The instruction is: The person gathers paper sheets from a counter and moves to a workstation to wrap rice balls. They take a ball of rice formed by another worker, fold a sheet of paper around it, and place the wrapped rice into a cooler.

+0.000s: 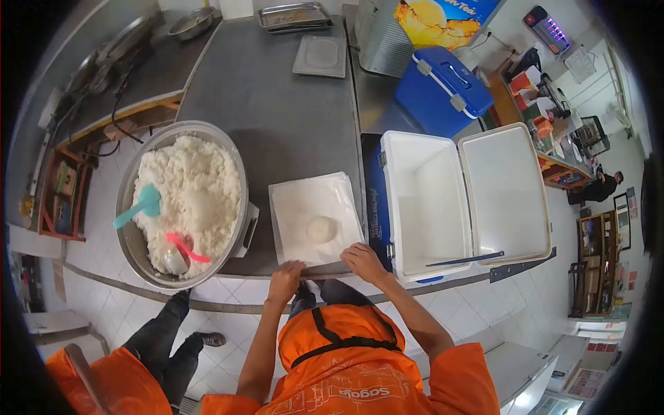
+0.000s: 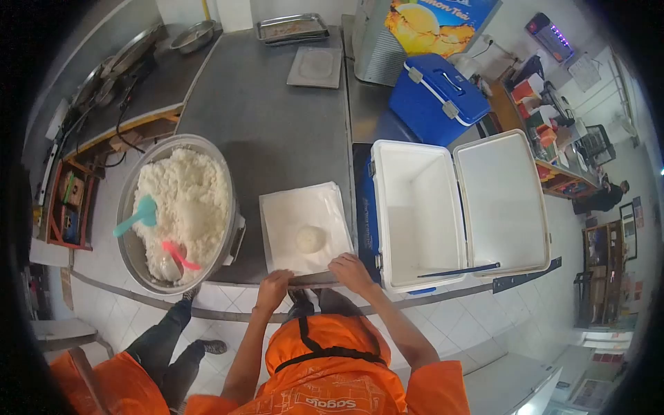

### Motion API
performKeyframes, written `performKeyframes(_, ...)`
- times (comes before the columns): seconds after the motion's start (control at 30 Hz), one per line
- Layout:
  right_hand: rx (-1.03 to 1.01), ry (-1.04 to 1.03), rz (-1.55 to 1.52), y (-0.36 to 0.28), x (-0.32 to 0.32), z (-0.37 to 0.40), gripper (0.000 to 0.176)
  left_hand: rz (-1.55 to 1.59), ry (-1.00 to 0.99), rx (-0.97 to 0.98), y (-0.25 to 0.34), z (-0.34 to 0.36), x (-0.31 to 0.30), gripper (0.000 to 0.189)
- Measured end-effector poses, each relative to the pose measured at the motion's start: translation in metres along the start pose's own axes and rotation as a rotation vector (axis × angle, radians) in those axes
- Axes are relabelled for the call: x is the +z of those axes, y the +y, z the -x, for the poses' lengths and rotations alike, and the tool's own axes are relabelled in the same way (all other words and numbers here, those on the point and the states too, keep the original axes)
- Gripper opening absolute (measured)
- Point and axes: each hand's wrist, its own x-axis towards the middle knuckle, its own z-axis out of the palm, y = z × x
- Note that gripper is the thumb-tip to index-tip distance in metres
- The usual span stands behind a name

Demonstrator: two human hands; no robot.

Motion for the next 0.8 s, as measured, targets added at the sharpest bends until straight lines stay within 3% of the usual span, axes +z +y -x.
performKeyframes(0.07, -0.008, -0.003, -0.027, 0.002, -0.006, -0.005, 0.007, 0.165, -0.016, -0.188, 0.009, -0.003, -0.006, 0.022)
performKeyframes(0.17, -0.022, -0.038, -0.056, 0.012, -0.012, -0.006, 0.005, 0.17, 0.116, -0.206, 0.021, -0.013, -0.008, 0.019)
performKeyframes(0.4, 0.076, -0.117, -0.223, 0.03, -0.034, -0.022, 0.012, 0.275, 0.192, -0.463, 0.033, -0.028, -0.011, 0.01)
performKeyframes(0.5, 0.039, -0.162, -0.284, 0.038, -0.035, -0.023, 0.015, 0.32, 0.238, -0.493, 0.021, -0.035, -0.006, 0.012)
performKeyframes(0.53, 0.114, -0.227, -0.314, 0.041, -0.037, -0.026, 0.018, 0.313, 0.246, -0.499, 0.015, -0.041, -0.006, 0.012)
performKeyframes(0.6, 0.191, -0.291, -0.357, 0.037, -0.038, -0.03, 0.02, 0.306, 0.058, -0.557, 0.005, -0.049, -0.013, 0.013)
performKeyframes(0.7, 0.166, -0.163, -0.267, 0.037, -0.04, -0.043, 0.024, 0.356, -0.072, -0.6, -0.001, -0.065, -0.019, 0.013)
performKeyframes(0.8, 0.109, -0.178, -0.295, 0.043, -0.027, -0.047, 0.024, 0.293, -0.085, -0.725, 0.004, -0.082, -0.028, 0.018)
